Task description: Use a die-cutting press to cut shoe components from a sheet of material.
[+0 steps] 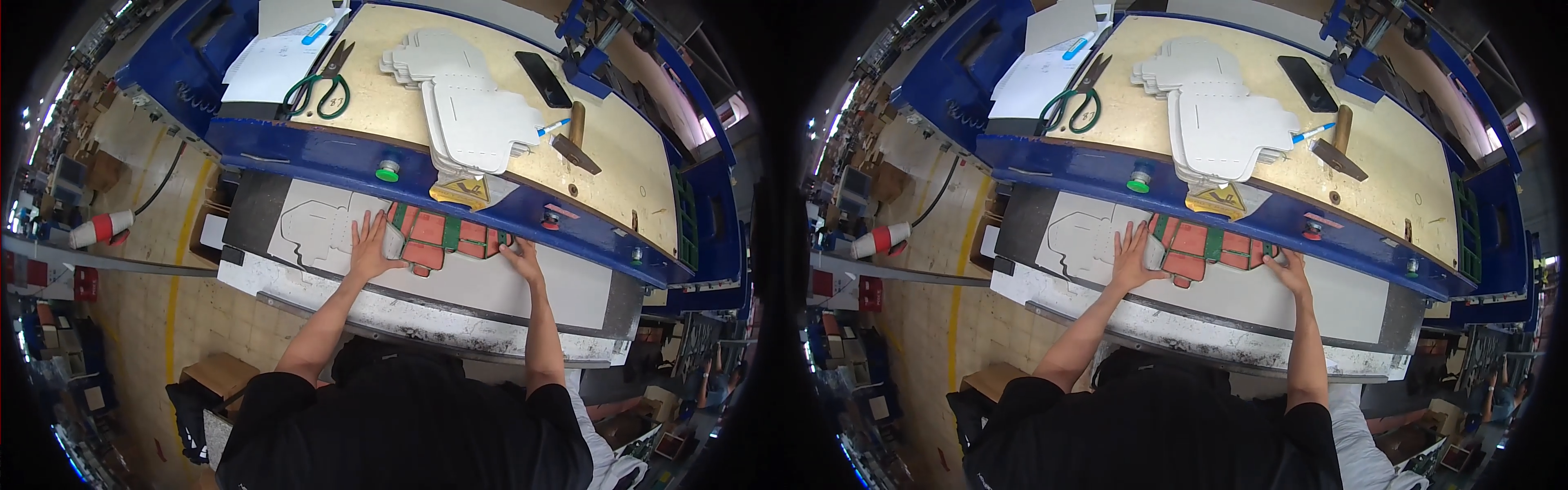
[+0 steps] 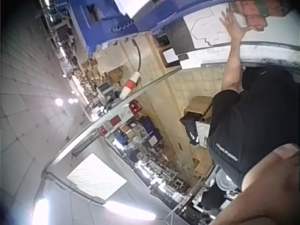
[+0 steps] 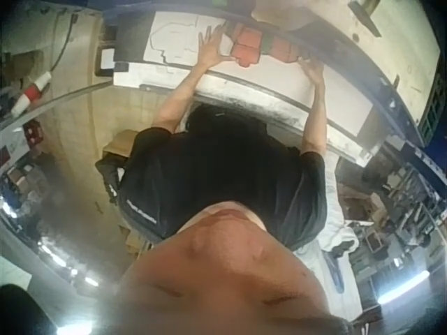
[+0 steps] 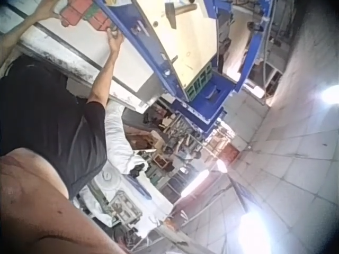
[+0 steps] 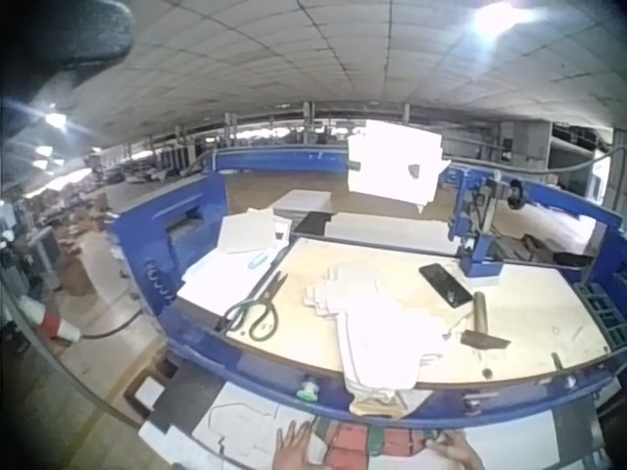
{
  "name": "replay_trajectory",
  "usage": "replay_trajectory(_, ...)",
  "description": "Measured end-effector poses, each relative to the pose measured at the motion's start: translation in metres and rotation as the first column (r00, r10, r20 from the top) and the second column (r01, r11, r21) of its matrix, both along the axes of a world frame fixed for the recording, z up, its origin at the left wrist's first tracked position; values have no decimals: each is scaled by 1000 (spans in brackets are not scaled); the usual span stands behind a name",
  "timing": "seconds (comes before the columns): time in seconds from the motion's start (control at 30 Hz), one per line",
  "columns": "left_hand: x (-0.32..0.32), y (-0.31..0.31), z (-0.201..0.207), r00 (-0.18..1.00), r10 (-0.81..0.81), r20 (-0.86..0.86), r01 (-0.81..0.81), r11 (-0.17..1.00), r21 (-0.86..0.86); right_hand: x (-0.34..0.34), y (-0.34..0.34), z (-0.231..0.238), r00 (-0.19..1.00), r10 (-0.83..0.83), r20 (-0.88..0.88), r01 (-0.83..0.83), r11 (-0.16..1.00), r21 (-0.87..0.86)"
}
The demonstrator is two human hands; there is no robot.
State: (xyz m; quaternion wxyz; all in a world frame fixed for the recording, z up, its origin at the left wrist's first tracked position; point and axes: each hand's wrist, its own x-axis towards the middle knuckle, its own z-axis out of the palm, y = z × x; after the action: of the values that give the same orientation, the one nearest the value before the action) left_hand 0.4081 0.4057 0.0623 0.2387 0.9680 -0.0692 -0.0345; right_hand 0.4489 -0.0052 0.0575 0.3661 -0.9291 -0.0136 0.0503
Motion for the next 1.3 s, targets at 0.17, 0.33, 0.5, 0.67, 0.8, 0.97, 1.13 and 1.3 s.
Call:
replay_trajectory(0.17, -5, -1, 2, 1000, 7, 28, -8, 1000, 15, -14, 10, 2, 994, -47, 100, 49, 999, -15)
replay_trajectory(0.33, -10, 0, -3, 1000, 4, 13, -4, 1000, 15, -37, 20, -1, 961, -128, 245, 126, 992, 23)
replay_trajectory(0.5, -24, 3, -2, 1000, 12, 15, -11, 996, -90, -75, 20, -16, 849, -453, 271, 339, 862, 376)
replay_trajectory(0.67, -104, -1, 1, 944, 79, 321, -28, 987, -161, -95, -36, -22, 438, -894, 93, 718, 410, 562)
replay_trajectory(0.8, -152, -3, -18, 963, -15, 269, 86, 964, -253, -84, -106, 1, 187, -955, 231, 638, 297, 710)
replay_trajectory(0.97, -121, -15, -41, 886, 18, 463, 50, 990, -135, -12, -169, 87, -150, -936, 319, 599, 170, 782)
replay_trajectory(1.13, -88, -24, -34, 913, 110, 393, -31, 979, -203, 64, -160, 150, -318, -942, 108, 561, -96, 822)
replay_trajectory(1.3, -66, -30, -18, 920, 170, 352, -111, 977, -182, 2, -162, 148, 459, -835, 304, 3, 343, 939)
